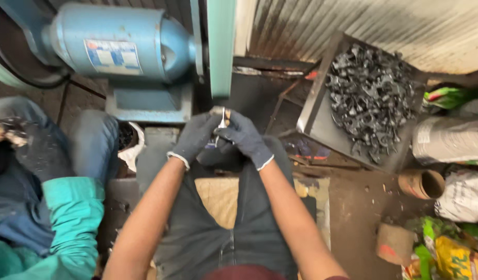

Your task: The person sits on the floor at a bench grinder and grinds metal castings one at a time, holding each piece against the spinning wheel until sparks fly, then places the ground piece into a tray of finished parts and picks up the next rough casting.

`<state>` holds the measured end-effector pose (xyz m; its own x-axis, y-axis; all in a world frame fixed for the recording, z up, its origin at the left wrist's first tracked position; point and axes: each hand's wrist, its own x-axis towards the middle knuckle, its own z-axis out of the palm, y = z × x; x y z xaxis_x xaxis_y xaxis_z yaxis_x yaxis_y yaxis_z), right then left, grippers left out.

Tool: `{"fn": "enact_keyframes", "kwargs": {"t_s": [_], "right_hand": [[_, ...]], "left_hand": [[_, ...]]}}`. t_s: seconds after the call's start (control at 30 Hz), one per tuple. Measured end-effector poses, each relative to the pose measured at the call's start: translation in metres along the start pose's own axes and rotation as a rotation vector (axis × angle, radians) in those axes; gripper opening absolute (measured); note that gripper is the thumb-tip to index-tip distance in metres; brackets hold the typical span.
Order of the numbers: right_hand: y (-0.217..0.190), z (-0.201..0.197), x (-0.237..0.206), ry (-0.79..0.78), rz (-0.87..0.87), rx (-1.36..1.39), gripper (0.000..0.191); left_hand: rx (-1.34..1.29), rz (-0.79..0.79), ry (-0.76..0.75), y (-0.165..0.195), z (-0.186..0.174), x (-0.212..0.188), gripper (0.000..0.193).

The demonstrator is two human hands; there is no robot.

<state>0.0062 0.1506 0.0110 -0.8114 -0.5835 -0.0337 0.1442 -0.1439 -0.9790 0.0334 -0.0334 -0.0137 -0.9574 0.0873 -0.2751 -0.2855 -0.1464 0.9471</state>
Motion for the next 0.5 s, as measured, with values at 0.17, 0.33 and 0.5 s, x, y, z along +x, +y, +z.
{"fn": "enact_keyframes", "kwargs": {"t_s": [0.17,0.33,0.5], "right_hand": [[0.047,-0.006,0.044,0.204,0.364,0.065,0.036],[0.063,-0.02,0.074,0.238,0.099,0.154,0.034],[0.037,-0.012,0.05,0.081,0.006,0.141,0.036]], "left_hand": [[0.271,-0.02,0.352,-0.049,-0.002,0.042,0.032],[1.334,0.215,0.275,-0.072,0.005,0.06,0.024],[0.492,0.117,0.377,-0.058,0.004,0.046,0.031]]}}
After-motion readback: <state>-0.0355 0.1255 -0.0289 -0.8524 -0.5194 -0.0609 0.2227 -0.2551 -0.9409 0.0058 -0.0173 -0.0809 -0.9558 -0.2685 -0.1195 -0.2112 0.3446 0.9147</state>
